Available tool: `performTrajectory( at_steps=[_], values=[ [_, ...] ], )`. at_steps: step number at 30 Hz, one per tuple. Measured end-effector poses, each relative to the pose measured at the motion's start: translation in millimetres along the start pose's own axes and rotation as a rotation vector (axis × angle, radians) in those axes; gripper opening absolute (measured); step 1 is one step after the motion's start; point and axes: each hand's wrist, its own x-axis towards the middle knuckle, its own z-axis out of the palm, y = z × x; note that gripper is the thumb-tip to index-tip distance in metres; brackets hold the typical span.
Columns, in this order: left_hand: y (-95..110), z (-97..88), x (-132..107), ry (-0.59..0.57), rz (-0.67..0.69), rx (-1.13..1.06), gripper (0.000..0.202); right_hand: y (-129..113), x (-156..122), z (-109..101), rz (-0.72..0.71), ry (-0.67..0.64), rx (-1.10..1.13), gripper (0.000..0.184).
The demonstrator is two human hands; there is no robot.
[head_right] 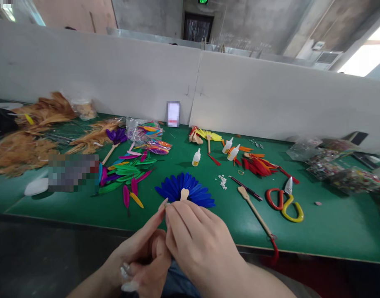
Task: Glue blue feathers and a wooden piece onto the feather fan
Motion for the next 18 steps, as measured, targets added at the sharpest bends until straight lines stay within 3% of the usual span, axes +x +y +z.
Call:
performTrajectory(
  at_steps=[5,12,18],
  values=[
    [5.4,9.1,-0.3,-0.027,0.013,-0.041,0.082,1.0,-2.8,1.3,0.057,-0.031,0.064,0.025],
    [2.9,6.4,-3.0,0.068,0.014,-0.01,0.081,1.6,-3.1,1.7,0.097,-0.062,0.119,0.026],
    [0.4,1.0,2.4,0.027,0.046,-0.035,0.082,4.9,-5.8,1.3,0.013,-0.097,0.05,0.035]
  ],
)
